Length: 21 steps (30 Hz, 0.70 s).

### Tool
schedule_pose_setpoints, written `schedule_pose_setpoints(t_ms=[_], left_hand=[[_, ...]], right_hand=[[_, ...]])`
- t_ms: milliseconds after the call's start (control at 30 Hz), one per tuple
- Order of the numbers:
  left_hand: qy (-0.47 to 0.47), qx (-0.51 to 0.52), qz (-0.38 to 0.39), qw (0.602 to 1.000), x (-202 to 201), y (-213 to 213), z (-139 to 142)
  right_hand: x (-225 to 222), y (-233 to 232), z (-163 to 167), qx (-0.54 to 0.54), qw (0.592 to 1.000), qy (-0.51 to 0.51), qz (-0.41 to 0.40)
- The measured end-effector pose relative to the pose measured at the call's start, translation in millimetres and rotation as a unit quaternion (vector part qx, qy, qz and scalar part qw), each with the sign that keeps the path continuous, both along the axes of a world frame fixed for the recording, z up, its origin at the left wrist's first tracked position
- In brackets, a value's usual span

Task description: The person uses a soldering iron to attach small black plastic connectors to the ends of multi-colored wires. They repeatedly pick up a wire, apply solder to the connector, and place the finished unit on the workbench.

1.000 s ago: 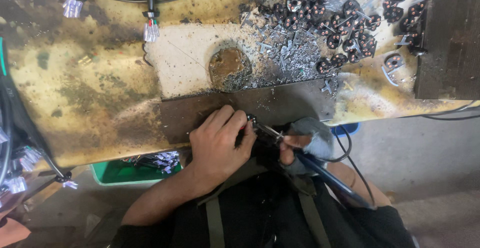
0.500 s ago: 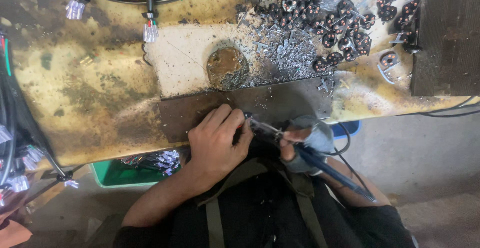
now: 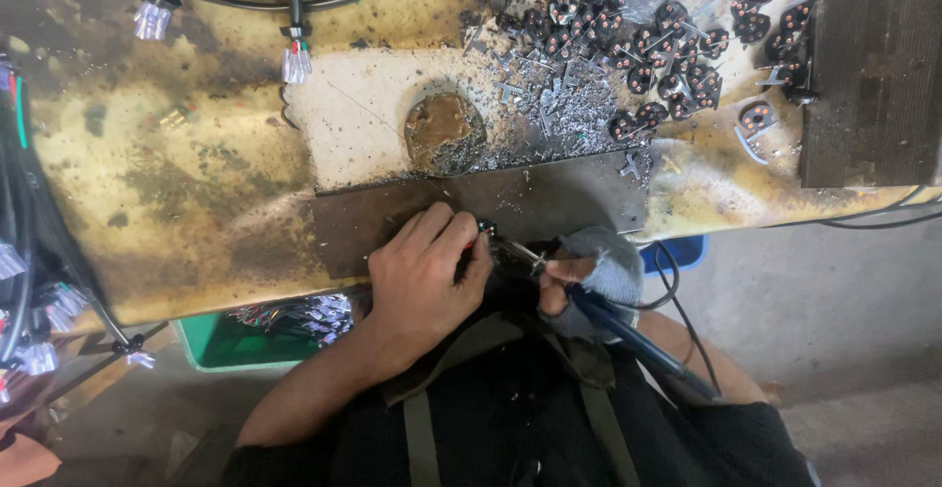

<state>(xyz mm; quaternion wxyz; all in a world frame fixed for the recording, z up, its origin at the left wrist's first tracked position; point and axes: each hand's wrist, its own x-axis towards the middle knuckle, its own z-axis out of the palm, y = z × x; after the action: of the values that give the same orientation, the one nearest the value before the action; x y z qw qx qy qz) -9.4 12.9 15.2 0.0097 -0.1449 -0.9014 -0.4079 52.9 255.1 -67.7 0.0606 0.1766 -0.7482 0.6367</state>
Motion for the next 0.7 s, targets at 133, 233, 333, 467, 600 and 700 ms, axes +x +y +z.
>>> schedule_pose_setpoints(t_ms=[133,233,333,467,600,700], left_hand=[[-0.013,0.005,-0.001,1.000,-0.4,0.5,1.6],[-0.015,0.000,0.004,1.000,-0.3,1.4,3.0],[-0.042,-0.004,0.003,0.999,0.2,1.5,4.1],[-0.040,-0.004,-0.004,0.999,-0.2,-0.1,3.6],[-0.041,0.000,-0.007,0.999,-0.9,-1.8,2.3],[-0.018,-0.007,-0.009,1.000,-1.2,-1.6,0.8]], right_hand=[[-3.7,-2.0,13.3,0.084,0.996,0.025,-0.009],[7.2,5.9,10.0,0.087,0.996,0.004,0.008],[22.7,20.4,-1.1,0.160,0.963,-0.215,-0.021],[14.3,24.0,-18.7,-0.107,0.886,-0.445,0.069],[-5.3,9.7,-8.0,0.177,0.978,0.093,0.064],[-14.8,6.5,9.3,0.177,0.984,-0.022,0.014]])
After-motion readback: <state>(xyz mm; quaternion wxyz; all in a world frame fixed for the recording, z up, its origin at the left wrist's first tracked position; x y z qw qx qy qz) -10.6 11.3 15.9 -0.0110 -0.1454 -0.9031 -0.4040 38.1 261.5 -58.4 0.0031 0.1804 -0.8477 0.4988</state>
